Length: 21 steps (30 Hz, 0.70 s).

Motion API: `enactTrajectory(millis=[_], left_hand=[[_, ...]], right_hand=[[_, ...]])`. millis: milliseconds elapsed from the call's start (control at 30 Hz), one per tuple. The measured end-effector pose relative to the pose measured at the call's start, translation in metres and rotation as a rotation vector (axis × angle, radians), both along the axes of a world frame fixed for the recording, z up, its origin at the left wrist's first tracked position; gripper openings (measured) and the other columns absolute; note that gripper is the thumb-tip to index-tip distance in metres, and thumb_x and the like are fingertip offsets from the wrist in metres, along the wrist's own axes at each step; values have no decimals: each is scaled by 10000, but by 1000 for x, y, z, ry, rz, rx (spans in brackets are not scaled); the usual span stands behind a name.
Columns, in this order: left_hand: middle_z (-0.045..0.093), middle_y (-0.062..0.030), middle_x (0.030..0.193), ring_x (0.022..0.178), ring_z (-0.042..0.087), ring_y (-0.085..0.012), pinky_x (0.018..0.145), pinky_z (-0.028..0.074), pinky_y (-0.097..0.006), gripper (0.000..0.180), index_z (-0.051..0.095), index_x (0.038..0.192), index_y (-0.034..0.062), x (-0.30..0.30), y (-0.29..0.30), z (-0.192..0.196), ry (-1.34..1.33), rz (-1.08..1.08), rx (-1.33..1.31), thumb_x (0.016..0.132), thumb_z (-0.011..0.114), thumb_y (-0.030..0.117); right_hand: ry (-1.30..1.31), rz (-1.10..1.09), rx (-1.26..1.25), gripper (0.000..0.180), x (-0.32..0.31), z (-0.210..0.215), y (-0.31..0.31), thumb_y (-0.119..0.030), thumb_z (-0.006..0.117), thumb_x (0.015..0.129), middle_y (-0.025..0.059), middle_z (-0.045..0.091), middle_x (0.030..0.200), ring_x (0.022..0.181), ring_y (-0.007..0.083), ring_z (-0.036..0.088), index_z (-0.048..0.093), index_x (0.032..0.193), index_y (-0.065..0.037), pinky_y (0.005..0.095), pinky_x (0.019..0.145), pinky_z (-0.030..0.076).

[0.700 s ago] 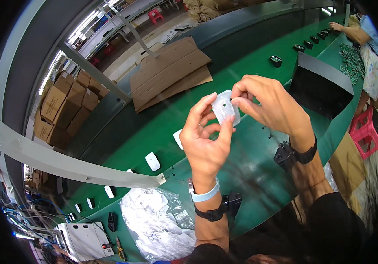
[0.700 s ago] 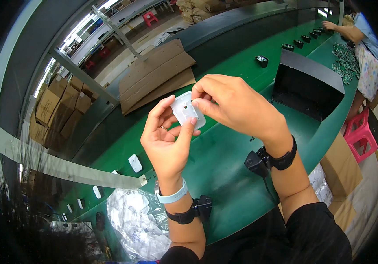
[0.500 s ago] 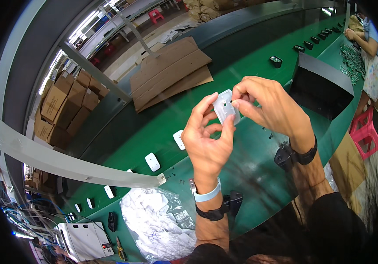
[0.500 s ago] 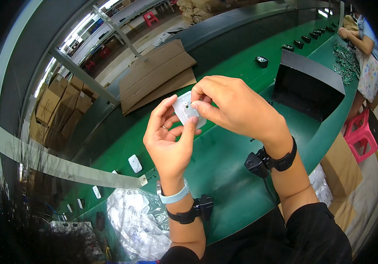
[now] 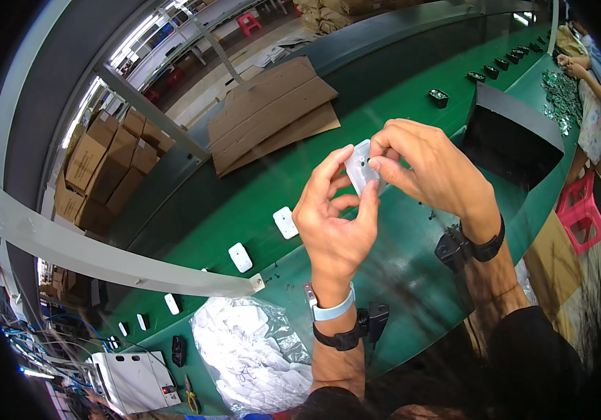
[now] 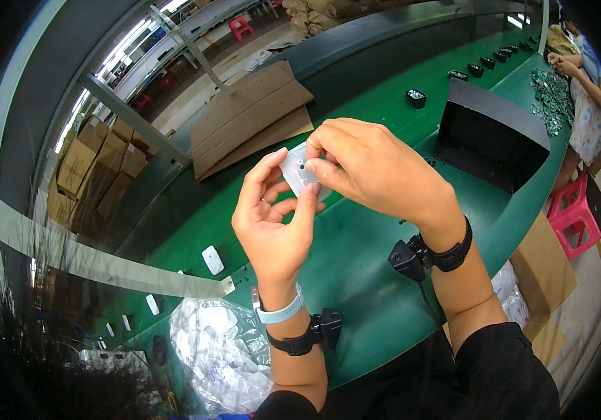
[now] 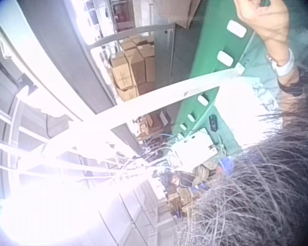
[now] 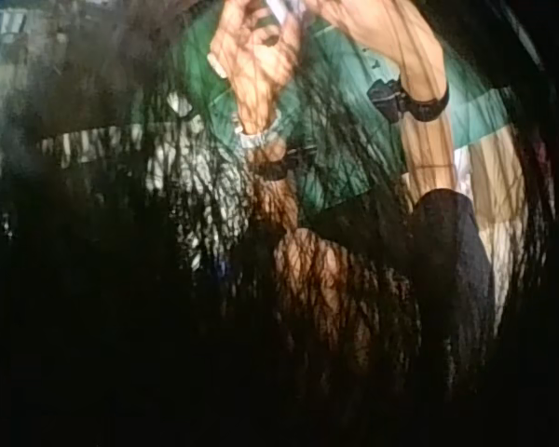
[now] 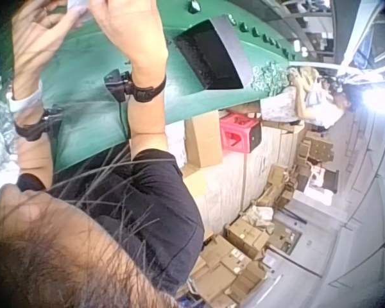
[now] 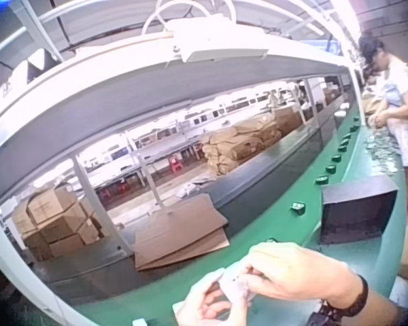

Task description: The person assembles small electronic devices by inserting green circuit boards into white plastic casings. They pick up a casing, insert a board, and snap the two halves together, repeating this process for multiple units on a green workbench.

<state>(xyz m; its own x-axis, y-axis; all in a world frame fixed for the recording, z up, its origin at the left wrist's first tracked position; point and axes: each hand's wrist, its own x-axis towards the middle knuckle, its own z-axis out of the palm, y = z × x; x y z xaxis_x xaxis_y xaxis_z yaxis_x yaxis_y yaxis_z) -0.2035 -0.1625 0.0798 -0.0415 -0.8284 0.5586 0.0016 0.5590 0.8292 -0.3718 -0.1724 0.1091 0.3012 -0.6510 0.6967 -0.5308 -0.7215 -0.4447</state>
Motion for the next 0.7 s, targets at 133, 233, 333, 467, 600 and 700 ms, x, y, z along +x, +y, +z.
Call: enactTrajectory(millis=[133,233,333,467,600,700], left_hand=[[578,-171,1204,1006,675,-204,700,669,-300,475,576,1270,-65,-3,0,0,2,13,-21,818,706,-132],[575,-174,1212,990,686,-207,702,667,-302,477,574,1271,-68,-3,0,-2,-34,39,-83,816,701,-139],[579,-176,1210,969,697,-208,704,662,-297,475,573,1266,-69,-4,2,-2,-17,50,-121,814,698,-144],[590,-174,1192,952,703,-211,696,653,-283,462,567,1251,-78,-8,1,-3,0,82,-156,813,697,-147],[639,-171,1154,935,717,-209,675,638,-276,433,588,1227,-71,-13,-2,-9,77,98,-141,814,710,-117],[661,-168,1143,925,722,-199,682,630,-270,417,595,1218,-69,-11,0,-9,119,112,-118,820,717,-97]], right_hand=[[27,-14,-66,142,1,1,0,-40,687,829,112,562,787,728,310,566,557,873,-5,406,665,482],[40,-20,-109,141,5,-1,-1,-30,685,817,108,554,792,746,317,559,553,862,-8,414,673,482],[66,-36,-142,138,7,1,0,-23,687,818,107,553,814,755,311,562,556,858,-8,416,674,483],[80,-72,-183,144,9,4,2,-10,696,805,108,547,828,760,309,564,562,858,-4,415,675,485],[34,-48,-153,140,8,2,0,-7,699,812,112,549,838,761,302,564,575,876,-4,388,668,488],[-64,16,-42,123,11,3,0,-10,688,837,108,559,855,767,261,574,592,913,-5,359,670,490]])
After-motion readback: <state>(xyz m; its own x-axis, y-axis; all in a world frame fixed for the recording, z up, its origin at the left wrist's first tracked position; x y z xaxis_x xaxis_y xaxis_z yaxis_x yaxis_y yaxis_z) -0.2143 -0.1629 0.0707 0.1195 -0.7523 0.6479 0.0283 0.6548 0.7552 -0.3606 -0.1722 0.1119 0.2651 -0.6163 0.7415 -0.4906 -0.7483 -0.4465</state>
